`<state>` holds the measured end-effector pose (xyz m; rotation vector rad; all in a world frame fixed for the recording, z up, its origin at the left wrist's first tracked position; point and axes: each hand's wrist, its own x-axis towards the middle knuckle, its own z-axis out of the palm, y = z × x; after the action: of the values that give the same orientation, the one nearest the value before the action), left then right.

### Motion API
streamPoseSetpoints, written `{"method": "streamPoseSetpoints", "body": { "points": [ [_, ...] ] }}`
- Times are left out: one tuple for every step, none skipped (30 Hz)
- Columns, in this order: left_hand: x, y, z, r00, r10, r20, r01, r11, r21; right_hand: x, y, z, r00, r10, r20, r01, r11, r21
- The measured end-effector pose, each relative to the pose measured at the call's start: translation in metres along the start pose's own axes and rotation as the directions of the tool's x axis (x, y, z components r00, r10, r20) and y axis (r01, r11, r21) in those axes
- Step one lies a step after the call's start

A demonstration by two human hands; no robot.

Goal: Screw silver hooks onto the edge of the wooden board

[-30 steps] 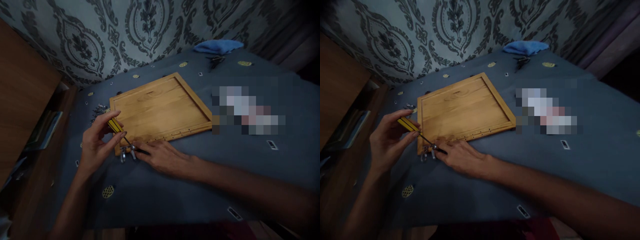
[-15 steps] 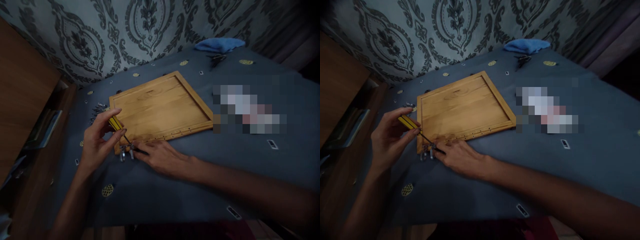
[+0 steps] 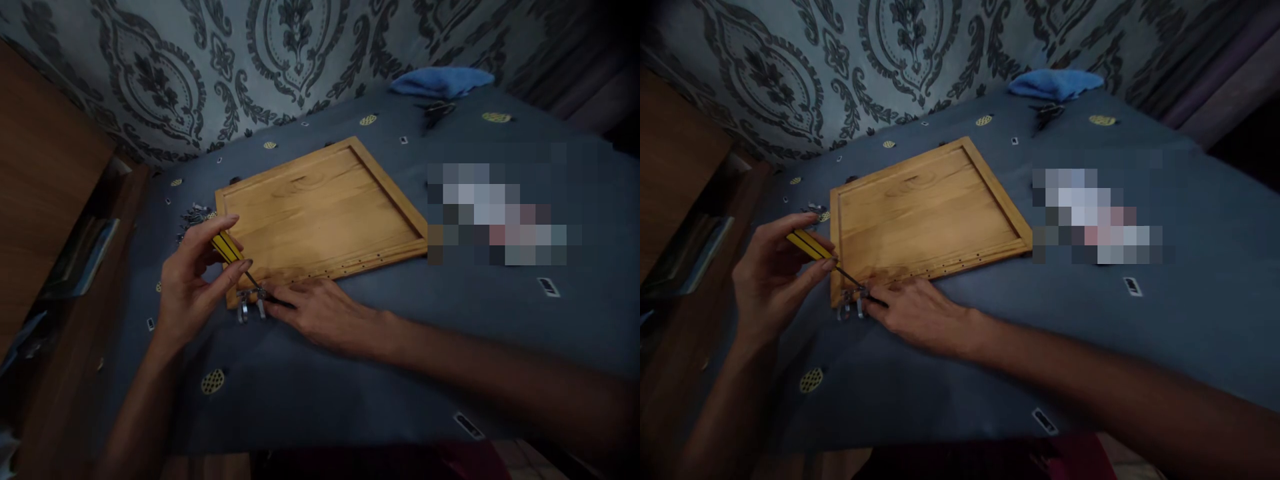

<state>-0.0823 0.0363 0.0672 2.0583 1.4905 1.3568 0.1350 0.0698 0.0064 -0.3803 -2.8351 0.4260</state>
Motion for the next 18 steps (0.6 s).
{"method": "streamPoseSetpoints", "body": {
  "points": [
    [0.0,0.0,0.0,1.0,0.01,-0.015,-0.01,1.0,0.007,0.0,0.0,-0.001,1.0,-0.003,0.01,0.003,1.0,-0.018],
    [0.001,0.001,0.0,0.999,0.025,-0.027,-0.024,1.0,0.015,0.001,0.0,-0.001,1.0,-0.008,0.018,0.008,0.999,-0.039],
    [0.001,0.001,0.0,0.998,0.042,-0.036,-0.042,0.999,0.021,0.001,-0.001,-0.001,1.0,-0.014,0.022,0.016,0.998,-0.057],
    [0.002,0.002,0.0,0.997,0.06,-0.038,-0.059,0.998,0.026,0.001,-0.001,-0.002,1.0,-0.019,0.019,0.02,0.998,-0.066],
    [0.002,0.003,-0.001,0.997,0.074,-0.034,-0.073,0.997,0.029,0.002,-0.001,-0.002,1.0,-0.022,0.014,0.023,0.997,-0.073],
    [0.003,0.004,-0.001,0.996,0.084,-0.028,-0.083,0.996,0.03,0.002,-0.001,-0.002,1.0,-0.026,0.007,0.027,0.996,-0.081],
    [0.004,0.005,-0.002,0.996,0.089,-0.018,-0.088,0.996,0.03,0.002,-0.001,-0.002,1.0,-0.031,0.001,0.031,0.996,-0.089],
    [0.004,0.006,-0.003,0.996,0.088,-0.003,-0.088,0.996,0.03,0.002,0.0,-0.002,0.999,-0.036,-0.007,0.035,0.995,-0.095],
    [0.004,0.006,-0.004,0.996,0.084,0.017,-0.084,0.996,0.027,0.002,0.0,-0.001,0.999,-0.038,-0.016,0.037,0.995,-0.097],
    [0.005,0.007,-0.004,0.996,0.075,0.039,-0.076,0.997,0.021,0.002,0.0,0.0,0.999,-0.04,-0.024,0.037,0.995,-0.095],
    [0.005,0.008,-0.004,0.996,0.06,0.059,-0.062,0.998,0.018,0.001,0.001,0.001,0.999,-0.041,-0.027,0.038,0.995,-0.089],
    [0.004,0.008,-0.004,0.996,0.042,0.075,-0.043,0.999,0.018,0.001,0.001,0.001,0.999,-0.039,-0.026,0.037,0.996,-0.081],
    [0.004,0.009,-0.004,0.997,0.023,0.078,-0.025,0.999,0.023,0.001,0.001,0.002,0.999,-0.035,-0.022,0.033,0.997,-0.075],
    [0.004,0.009,-0.003,0.997,0.01,0.072,-0.013,0.999,0.037,0.001,0.001,0.002,0.999,-0.031,-0.016,0.03,0.997,-0.073],
    [0.003,0.009,-0.002,0.998,0.002,0.055,-0.006,0.998,0.063,0.001,0.001,0.002,1.0,-0.028,-0.01,0.027,0.997,-0.074],
    [0.003,0.01,-0.001,0.999,0.005,0.032,-0.008,0.995,0.097,0.001,0.001,0.002,1.0,-0.027,-0.007,0.026,0.997,-0.077],
    [0.002,0.01,0.0,1.0,0.016,0.011,-0.017,0.992,0.128,0.001,0.001,0.001,1.0,-0.026,-0.008,0.025,0.996,-0.082],
    [0.002,0.01,0.0,1.0,0.03,-0.008,-0.028,0.988,0.151,0.001,0.001,0.001,1.0,-0.028,-0.009,0.027,0.996,-0.086]
  ]
}}
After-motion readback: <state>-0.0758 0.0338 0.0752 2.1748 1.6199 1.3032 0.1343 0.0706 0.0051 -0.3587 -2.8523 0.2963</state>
